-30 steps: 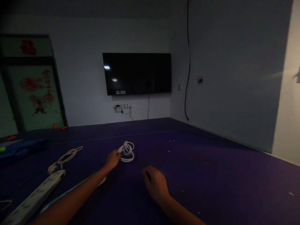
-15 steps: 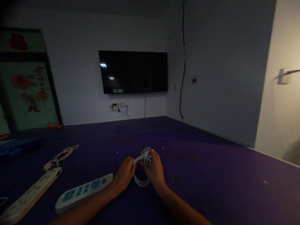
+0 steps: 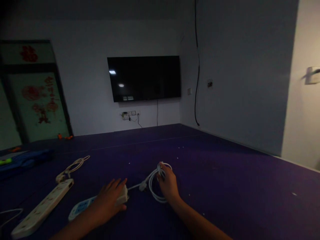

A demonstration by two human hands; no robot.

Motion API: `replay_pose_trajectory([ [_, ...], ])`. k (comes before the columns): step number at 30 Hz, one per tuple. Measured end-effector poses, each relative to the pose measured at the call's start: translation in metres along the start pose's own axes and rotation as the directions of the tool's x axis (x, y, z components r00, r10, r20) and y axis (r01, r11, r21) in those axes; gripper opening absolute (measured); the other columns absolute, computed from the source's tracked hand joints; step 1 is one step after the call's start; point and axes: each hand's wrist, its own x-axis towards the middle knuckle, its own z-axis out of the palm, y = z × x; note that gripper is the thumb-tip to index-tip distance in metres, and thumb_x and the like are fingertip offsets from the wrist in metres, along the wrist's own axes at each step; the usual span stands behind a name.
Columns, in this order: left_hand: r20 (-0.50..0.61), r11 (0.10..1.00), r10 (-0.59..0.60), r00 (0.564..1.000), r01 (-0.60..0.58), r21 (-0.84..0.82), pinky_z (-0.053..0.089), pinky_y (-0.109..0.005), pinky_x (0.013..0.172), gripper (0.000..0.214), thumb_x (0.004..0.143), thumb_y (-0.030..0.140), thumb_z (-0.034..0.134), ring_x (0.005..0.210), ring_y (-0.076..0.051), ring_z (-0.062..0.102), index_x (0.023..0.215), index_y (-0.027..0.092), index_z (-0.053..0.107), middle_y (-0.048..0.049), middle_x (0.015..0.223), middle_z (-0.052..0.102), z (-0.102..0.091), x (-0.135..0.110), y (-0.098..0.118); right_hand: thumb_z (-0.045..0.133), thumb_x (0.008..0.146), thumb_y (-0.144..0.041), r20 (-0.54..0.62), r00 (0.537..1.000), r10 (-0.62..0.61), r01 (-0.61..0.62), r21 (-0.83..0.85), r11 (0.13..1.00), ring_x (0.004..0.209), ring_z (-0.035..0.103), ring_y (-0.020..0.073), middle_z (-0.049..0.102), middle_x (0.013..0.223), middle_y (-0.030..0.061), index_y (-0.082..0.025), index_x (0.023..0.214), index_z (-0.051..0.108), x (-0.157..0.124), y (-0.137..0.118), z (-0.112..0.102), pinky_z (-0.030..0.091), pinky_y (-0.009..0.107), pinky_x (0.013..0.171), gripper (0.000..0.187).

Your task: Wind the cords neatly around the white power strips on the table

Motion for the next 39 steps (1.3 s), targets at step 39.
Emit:
replay_pose_trajectory([
  [39, -0.509, 0.675, -0.027, 0.860, -0.360, -0.644, 0.039, -0.045, 0.101, 0.045, 0.077, 0.021, 0.055, 0.115, -0.024, 0.053, 0.122, 0.018, 0.052, -0.0123, 0.122, 0.059, 0.069, 0.033, 0.036, 0.048, 0.083, -0.026, 0.407, 0.909, -0.086, 0.088, 0.016, 0.996, 0.085, 0.064, 0.0178, 0.067, 0.101, 0.0068, -0.023, 0.129, 0.049, -0.020, -0.055, -0.011, 0.049, 0.030, 0.075, 0.047],
])
